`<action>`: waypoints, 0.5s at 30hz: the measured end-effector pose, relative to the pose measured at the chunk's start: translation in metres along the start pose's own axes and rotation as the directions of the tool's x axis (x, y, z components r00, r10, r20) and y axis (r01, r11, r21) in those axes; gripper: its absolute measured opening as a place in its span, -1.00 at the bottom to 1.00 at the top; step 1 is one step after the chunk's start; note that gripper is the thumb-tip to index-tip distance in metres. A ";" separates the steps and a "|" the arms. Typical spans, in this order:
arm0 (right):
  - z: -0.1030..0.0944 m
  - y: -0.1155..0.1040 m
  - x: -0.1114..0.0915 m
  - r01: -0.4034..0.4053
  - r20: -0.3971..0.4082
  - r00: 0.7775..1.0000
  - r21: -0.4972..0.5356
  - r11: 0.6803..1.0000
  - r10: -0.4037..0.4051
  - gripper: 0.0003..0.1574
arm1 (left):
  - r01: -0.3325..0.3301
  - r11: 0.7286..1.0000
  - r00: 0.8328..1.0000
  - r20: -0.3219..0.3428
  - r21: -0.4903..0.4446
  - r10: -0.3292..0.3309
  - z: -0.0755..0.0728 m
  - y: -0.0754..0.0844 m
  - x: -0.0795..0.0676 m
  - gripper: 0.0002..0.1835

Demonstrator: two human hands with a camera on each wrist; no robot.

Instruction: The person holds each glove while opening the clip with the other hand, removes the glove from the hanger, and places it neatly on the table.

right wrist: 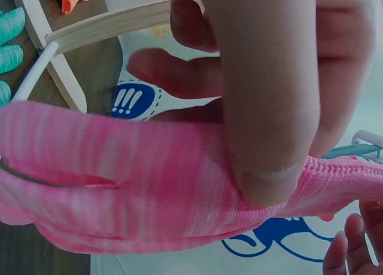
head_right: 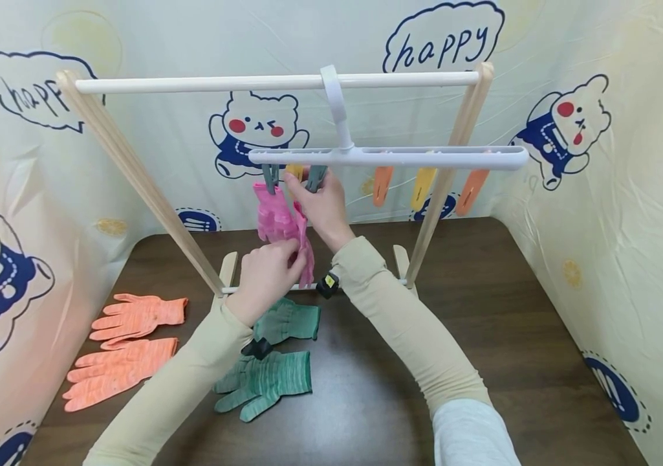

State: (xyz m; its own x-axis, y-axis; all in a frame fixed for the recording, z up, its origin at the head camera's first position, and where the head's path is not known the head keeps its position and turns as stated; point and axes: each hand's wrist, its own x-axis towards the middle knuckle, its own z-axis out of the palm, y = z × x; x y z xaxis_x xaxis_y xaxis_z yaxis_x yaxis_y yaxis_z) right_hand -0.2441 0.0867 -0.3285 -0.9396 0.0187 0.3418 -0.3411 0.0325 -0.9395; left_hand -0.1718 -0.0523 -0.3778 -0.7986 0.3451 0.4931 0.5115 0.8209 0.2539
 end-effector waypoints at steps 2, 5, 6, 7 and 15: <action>0.000 0.000 0.000 -0.009 -0.009 1.000 0.001 1.000 0.009 -0.67 | -0.012 1.000 1.000 0.001 -0.002 0.012 0.000 0.001 -0.002 -0.71; 0.000 0.000 -0.001 -0.012 -0.022 1.000 0.004 1.000 0.012 -0.67 | -0.021 1.000 1.000 0.009 -0.006 0.021 0.000 0.003 -0.006 -0.71; 0.001 0.000 -0.001 -0.009 -0.027 1.000 0.002 1.000 0.009 -0.68 | -0.024 1.000 1.000 0.013 -0.009 0.024 0.001 0.003 -0.007 -0.71; 0.001 0.001 -0.001 -0.006 -0.033 0.999 0.000 1.000 0.006 -0.68 | -0.026 1.000 1.000 0.014 -0.011 0.026 0.001 0.004 -0.008 -0.71; 0.002 0.003 -0.001 0.031 -0.081 0.996 0.012 0.999 -0.030 -0.71 | -0.048 0.999 0.999 -0.006 -0.023 0.047 -0.002 0.006 -0.015 -0.72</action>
State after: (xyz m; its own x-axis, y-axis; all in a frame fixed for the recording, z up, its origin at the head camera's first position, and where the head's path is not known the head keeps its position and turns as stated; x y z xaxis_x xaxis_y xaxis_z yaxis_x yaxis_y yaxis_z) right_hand -0.2441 0.0844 -0.3322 -0.9234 0.0985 0.3710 -0.3708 0.0208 -0.9285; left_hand -0.1565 -0.0538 -0.3821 -0.7715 0.3810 0.5095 0.5560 0.7931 0.2489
